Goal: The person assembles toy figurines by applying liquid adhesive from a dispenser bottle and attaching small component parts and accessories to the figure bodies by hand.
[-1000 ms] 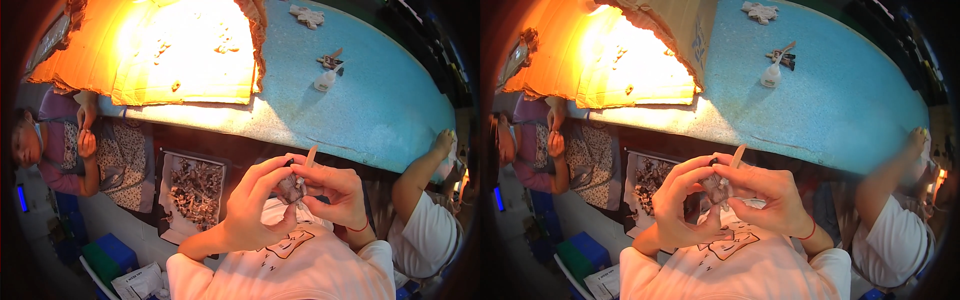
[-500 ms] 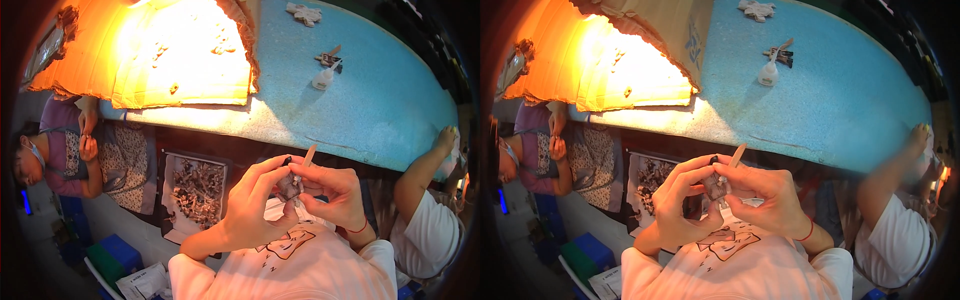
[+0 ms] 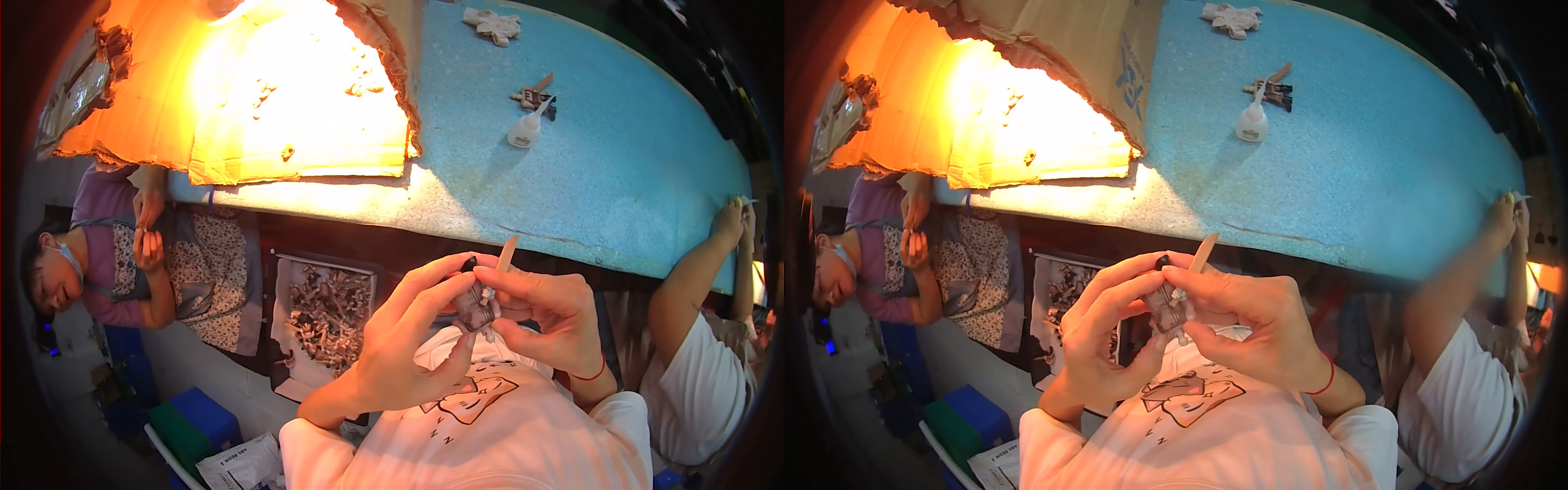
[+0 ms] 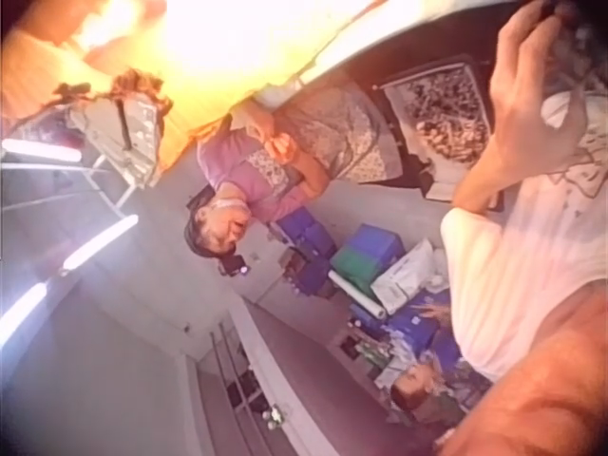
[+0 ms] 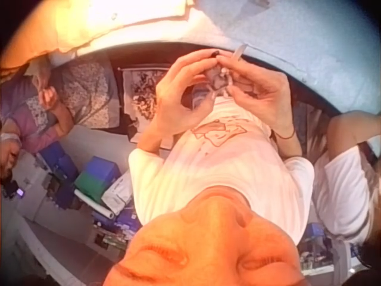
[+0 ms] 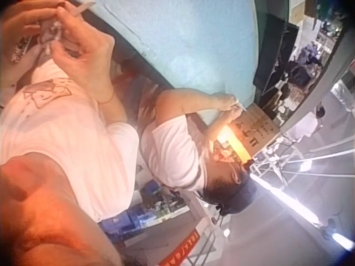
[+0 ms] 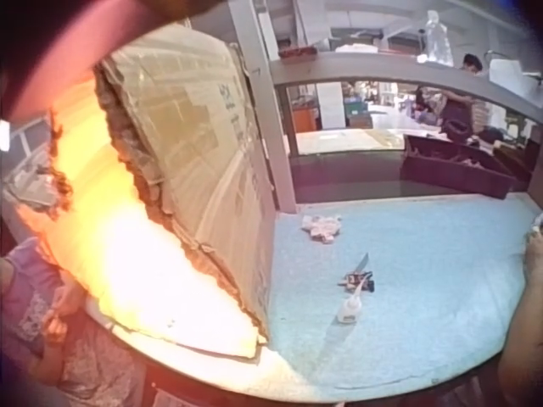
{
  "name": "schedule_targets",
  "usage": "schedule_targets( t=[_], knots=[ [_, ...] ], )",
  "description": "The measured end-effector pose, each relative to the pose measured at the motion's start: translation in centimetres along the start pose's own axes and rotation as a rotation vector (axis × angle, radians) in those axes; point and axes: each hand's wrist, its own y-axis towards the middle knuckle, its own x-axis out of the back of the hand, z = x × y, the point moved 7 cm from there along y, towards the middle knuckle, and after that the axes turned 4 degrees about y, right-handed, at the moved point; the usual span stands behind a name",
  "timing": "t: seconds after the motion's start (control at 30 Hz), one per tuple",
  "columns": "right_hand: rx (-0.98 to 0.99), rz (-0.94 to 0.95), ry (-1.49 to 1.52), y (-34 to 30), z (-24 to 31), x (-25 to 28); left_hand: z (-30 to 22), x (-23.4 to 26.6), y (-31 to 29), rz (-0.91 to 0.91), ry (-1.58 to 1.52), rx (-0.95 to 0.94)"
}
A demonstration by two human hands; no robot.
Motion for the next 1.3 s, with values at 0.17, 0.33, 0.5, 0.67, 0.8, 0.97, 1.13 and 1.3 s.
schedule_targets(
  t=[0.17, 0.33, 0.5, 0.67, 0.8, 0.97, 1.13, 1.3],
  knots=[
    [0.05, -0.012, -0.088, -0.1, 0.2, 0.0, -0.5, 0.1, -0.2, -0.05, 0.053, -0.018],
    [0.063, -0.032, -0.096, -0.1, 0.4, 0.0, -0.8, 0.3, 0.0, -0.069, 0.105, -0.071],
    [0.093, -0.031, -0.064, 0.2, 0.7, -0.5, -0.9, 0.7, -0.1, -0.089, 0.124, -0.069],
    [0.043, -0.071, 0.011, 0.0, 0.2, -0.7, -0.6, 0.4, -0.6, -0.141, 0.063, -0.068],
    [-0.012, -0.074, 0.067, 0.2, -1.4, -0.7, 0.2, 0.3, -0.6, -0.17, 0.036, -0.001],
    [-0.045, -0.104, 0.08, 1.1, -1.7, -0.9, 2.0, 0.7, -0.8, -0.2, -0.134, 0.078],
    [-0.008, -0.212, -0.116, 1.7, 0.7, -0.2, 6.3, 0.0, -2.1, -0.172, -0.923, 0.457],
    [0.201, -0.292, -0.244, 1.0, 2.1, 1.5, 5.1, -1.0, -1.7, -0.018, -1.368, 0.403]
  ],
)
